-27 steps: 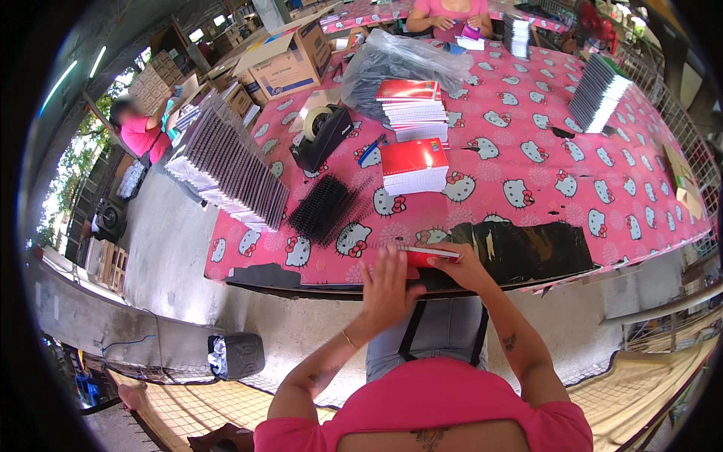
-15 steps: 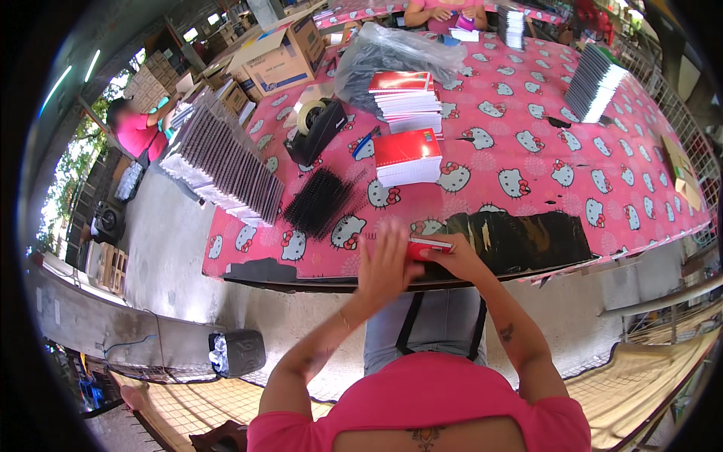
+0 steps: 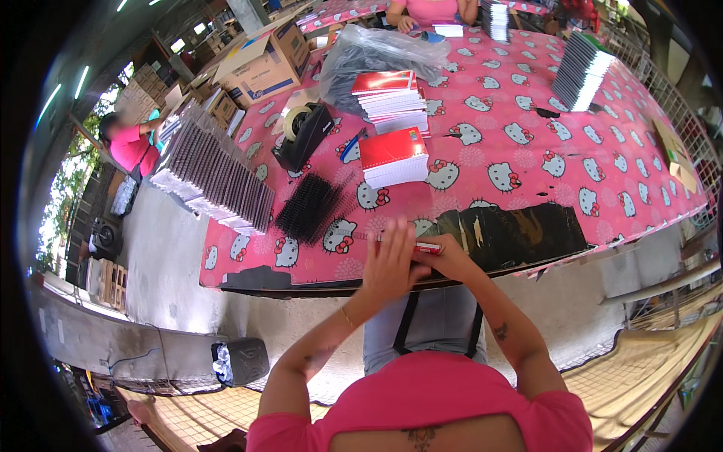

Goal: The person assembles red spiral-bound notebooks at a table. They pick up a notebook, insert a metal spiral binding, and place the finished notebook into a growing stack. Other workers are visible in the background performing similar tasks.

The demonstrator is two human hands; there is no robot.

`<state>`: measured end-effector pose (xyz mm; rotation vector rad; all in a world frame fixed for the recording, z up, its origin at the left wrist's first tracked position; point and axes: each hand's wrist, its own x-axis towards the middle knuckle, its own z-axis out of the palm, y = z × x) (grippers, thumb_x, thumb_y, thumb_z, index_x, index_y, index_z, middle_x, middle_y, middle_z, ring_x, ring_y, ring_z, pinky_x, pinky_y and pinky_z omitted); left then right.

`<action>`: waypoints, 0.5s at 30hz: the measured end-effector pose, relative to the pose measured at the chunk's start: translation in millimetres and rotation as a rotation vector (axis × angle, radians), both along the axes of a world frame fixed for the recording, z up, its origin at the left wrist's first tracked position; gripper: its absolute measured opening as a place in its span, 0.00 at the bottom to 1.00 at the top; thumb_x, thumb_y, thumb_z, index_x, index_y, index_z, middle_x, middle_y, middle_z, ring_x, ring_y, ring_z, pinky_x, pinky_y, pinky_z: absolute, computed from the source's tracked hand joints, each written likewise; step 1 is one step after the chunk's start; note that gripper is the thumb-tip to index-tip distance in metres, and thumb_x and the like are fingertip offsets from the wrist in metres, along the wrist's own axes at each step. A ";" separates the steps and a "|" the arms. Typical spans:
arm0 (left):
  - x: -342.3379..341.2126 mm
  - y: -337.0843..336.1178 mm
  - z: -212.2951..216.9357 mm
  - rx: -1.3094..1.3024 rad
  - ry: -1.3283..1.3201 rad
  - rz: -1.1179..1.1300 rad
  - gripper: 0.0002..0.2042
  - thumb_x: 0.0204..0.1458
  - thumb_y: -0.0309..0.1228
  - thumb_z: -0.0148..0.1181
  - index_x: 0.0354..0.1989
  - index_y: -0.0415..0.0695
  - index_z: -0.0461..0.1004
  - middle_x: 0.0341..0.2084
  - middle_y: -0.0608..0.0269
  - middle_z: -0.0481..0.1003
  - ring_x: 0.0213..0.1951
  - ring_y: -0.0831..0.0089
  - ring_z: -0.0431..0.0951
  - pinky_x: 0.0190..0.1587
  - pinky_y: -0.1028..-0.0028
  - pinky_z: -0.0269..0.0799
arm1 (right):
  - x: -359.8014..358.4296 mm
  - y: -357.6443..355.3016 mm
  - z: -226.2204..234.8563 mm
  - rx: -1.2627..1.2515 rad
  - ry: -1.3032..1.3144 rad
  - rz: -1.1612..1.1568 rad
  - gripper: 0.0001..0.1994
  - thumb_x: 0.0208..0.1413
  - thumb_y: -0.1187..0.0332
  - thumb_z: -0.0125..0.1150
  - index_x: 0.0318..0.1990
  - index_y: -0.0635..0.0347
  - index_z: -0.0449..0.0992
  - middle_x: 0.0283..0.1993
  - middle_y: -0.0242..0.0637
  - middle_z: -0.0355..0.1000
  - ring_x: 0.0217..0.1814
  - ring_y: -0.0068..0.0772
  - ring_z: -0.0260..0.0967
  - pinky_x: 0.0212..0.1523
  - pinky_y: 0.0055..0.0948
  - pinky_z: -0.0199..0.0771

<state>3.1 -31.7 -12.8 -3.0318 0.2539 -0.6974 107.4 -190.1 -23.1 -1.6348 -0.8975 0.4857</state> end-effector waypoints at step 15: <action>-2.3 -13.8 4.9 -0.118 -0.020 -0.083 0.40 0.60 0.59 0.45 0.69 0.34 0.57 0.70 0.43 0.55 0.73 0.49 0.51 0.69 0.41 0.40 | 1.7 5.9 -14.4 0.080 -0.050 -0.022 0.14 0.53 0.74 0.66 0.47 0.65 0.79 0.35 0.49 0.79 0.34 0.28 0.76 0.40 0.32 0.76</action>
